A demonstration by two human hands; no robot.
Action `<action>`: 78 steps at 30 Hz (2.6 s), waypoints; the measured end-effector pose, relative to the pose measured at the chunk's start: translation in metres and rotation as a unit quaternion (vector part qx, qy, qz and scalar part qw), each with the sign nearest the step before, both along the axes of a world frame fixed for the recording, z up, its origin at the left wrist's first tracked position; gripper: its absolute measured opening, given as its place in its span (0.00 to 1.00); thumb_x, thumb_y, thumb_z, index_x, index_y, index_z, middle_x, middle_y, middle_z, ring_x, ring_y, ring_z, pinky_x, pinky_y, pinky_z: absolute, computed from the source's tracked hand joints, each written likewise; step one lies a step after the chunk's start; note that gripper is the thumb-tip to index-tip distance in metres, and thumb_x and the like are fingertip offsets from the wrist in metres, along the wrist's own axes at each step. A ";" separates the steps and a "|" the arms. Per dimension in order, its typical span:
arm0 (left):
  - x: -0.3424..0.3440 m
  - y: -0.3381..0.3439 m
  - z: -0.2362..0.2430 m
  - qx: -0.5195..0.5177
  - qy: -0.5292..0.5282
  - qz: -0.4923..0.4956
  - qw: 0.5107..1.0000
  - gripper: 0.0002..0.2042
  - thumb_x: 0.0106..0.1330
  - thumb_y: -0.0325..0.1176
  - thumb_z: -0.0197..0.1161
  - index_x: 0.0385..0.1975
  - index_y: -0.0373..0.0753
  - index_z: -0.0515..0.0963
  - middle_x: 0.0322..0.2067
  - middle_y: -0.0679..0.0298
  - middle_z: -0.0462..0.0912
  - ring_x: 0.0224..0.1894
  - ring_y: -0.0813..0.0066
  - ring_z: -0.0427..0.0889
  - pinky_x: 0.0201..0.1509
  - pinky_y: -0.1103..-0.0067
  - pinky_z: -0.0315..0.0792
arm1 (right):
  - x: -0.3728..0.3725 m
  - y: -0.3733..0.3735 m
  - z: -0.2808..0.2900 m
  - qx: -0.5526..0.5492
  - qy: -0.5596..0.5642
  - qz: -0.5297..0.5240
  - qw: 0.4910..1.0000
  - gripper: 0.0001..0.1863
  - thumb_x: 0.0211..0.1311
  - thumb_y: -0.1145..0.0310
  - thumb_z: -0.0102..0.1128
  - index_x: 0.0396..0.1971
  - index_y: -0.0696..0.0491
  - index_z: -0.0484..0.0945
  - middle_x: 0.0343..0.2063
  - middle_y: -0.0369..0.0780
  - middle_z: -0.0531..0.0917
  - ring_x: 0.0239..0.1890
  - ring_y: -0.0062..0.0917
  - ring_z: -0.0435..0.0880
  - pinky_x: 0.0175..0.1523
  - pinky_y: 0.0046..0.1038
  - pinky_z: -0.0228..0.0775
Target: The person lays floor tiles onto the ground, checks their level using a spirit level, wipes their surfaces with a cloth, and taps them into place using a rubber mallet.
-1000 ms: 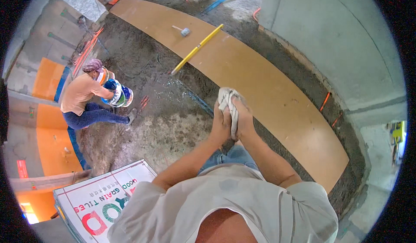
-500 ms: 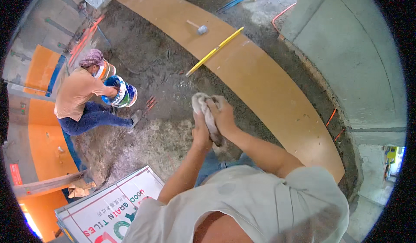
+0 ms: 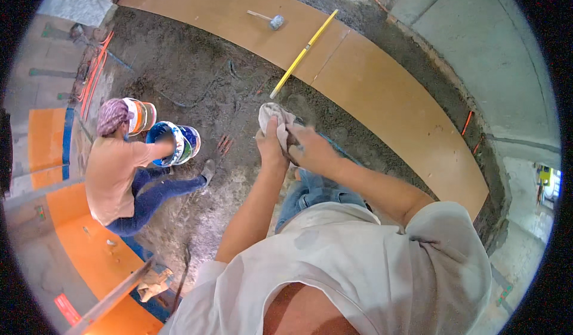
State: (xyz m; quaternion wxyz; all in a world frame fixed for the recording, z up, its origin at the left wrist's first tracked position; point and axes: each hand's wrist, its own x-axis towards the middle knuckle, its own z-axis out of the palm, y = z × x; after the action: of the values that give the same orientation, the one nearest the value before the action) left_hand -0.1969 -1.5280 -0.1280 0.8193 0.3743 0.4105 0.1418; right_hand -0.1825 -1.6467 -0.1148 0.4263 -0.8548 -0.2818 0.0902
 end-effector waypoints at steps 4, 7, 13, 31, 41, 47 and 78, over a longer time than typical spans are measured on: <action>0.060 0.063 -0.020 -0.005 0.017 -0.051 0.999 0.19 0.64 0.39 0.58 0.47 0.32 0.65 0.35 0.57 0.76 0.36 0.69 0.79 0.36 0.76 0.76 | 0.070 0.001 -0.027 0.070 0.379 -0.140 0.912 0.22 0.56 0.65 0.57 0.49 0.61 0.72 0.37 0.42 0.79 0.34 0.17 0.78 0.40 0.21 0.71; 0.103 0.098 -0.036 0.028 0.008 -0.073 0.997 0.19 0.66 0.41 0.56 0.47 0.30 0.67 0.37 0.56 0.77 0.38 0.69 0.79 0.39 0.76 0.75 | 0.126 0.048 -0.062 0.299 0.480 -0.270 0.779 0.21 0.60 0.66 0.55 0.50 0.61 0.70 0.44 0.43 0.77 0.43 0.19 0.77 0.46 0.22 0.70; 0.167 0.144 -0.054 0.176 -0.010 -0.233 0.957 0.23 0.71 0.46 0.47 0.57 0.35 0.63 0.52 0.58 0.70 0.54 0.70 0.70 0.57 0.75 0.66 | 0.195 0.177 -0.082 0.305 0.459 -0.268 0.790 0.23 0.64 0.54 0.45 0.53 0.54 0.71 0.44 0.39 0.79 0.48 0.29 0.75 0.53 0.29 0.67; 0.360 0.318 -0.279 0.221 0.209 -0.409 0.860 0.19 0.63 0.35 0.60 0.47 0.27 0.69 0.40 0.56 0.77 0.43 0.70 0.75 0.50 0.77 0.67 | 0.336 0.290 -0.217 0.145 0.716 -0.379 0.567 0.18 0.62 0.57 0.54 0.42 0.56 0.74 0.27 0.35 0.79 0.26 0.18 0.77 0.27 0.22 0.70; 0.333 0.428 -0.381 0.180 0.227 -0.515 0.807 0.20 0.68 0.41 0.49 0.49 0.28 0.65 0.44 0.51 0.72 0.48 0.61 0.70 0.56 0.72 0.61 | 0.609 0.411 -0.546 0.052 0.353 -0.344 0.868 0.38 0.59 0.56 0.57 0.66 0.50 0.50 0.42 0.50 0.79 0.47 0.32 0.78 0.54 0.30 0.66; 0.366 0.488 -0.432 -0.224 0.374 -0.125 0.891 0.23 0.69 0.36 0.46 0.61 0.33 0.58 0.58 0.56 0.65 0.61 0.61 0.63 0.68 0.73 0.50 | 0.773 0.459 -0.676 0.066 0.426 -0.493 0.756 0.44 0.54 0.50 0.60 0.64 0.53 0.48 0.51 0.49 0.72 0.48 0.40 0.75 0.39 0.40 0.76; 0.359 0.275 -0.417 -0.339 0.163 -0.618 0.690 0.13 0.69 0.40 0.43 0.47 0.43 0.69 0.40 0.67 0.72 0.43 0.75 0.72 0.49 0.76 0.70 | 0.126 0.264 -0.281 -0.071 0.694 -0.355 0.622 0.22 0.41 0.58 0.60 0.36 0.57 0.74 0.32 0.51 0.79 0.37 0.45 0.79 0.44 0.43 0.71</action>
State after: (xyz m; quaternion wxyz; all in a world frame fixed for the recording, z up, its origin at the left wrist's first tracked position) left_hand 0.1620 -1.2528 -0.5454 0.7131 0.2570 0.2337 -0.6090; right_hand -0.0567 -1.3828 -0.3961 0.4324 -0.5996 0.4300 0.5183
